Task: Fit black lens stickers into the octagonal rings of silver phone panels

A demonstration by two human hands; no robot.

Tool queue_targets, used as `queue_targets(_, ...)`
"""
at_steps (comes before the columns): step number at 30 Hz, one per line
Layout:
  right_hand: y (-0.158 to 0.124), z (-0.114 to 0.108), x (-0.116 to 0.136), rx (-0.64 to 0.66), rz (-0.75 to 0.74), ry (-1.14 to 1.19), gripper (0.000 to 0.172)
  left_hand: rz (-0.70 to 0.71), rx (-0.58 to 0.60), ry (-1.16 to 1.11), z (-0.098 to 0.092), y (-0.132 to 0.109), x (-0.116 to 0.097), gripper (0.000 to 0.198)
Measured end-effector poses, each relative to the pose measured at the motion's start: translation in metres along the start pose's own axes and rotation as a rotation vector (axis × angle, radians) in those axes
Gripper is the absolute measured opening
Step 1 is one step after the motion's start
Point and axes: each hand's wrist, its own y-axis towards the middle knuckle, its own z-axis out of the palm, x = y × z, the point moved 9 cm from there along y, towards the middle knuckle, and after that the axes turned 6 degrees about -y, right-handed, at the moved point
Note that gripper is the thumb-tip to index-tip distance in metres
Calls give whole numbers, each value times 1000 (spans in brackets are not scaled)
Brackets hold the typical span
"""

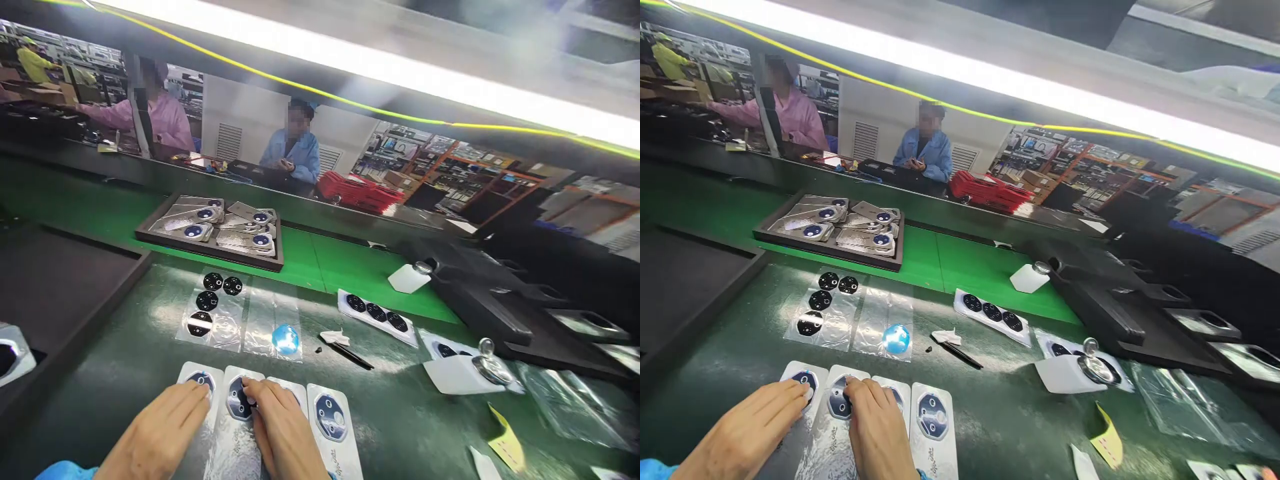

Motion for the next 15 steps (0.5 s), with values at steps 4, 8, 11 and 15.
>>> queue_targets(4,-5,13,1,-22,-36,-91,37,2,100,-37,-11,-5,21,36)
queue_targets(8,-13,20,2,-76,-97,-205,34,-4,159,-87,5,-6,20,34)
queue_targets(11,-17,27,3,-99,-134,-309,34,-20,185,-94,13,-4,20,35)
queue_targets(15,-17,28,7,-117,-144,-379,35,-28,184,-93,14,-1,21,37)
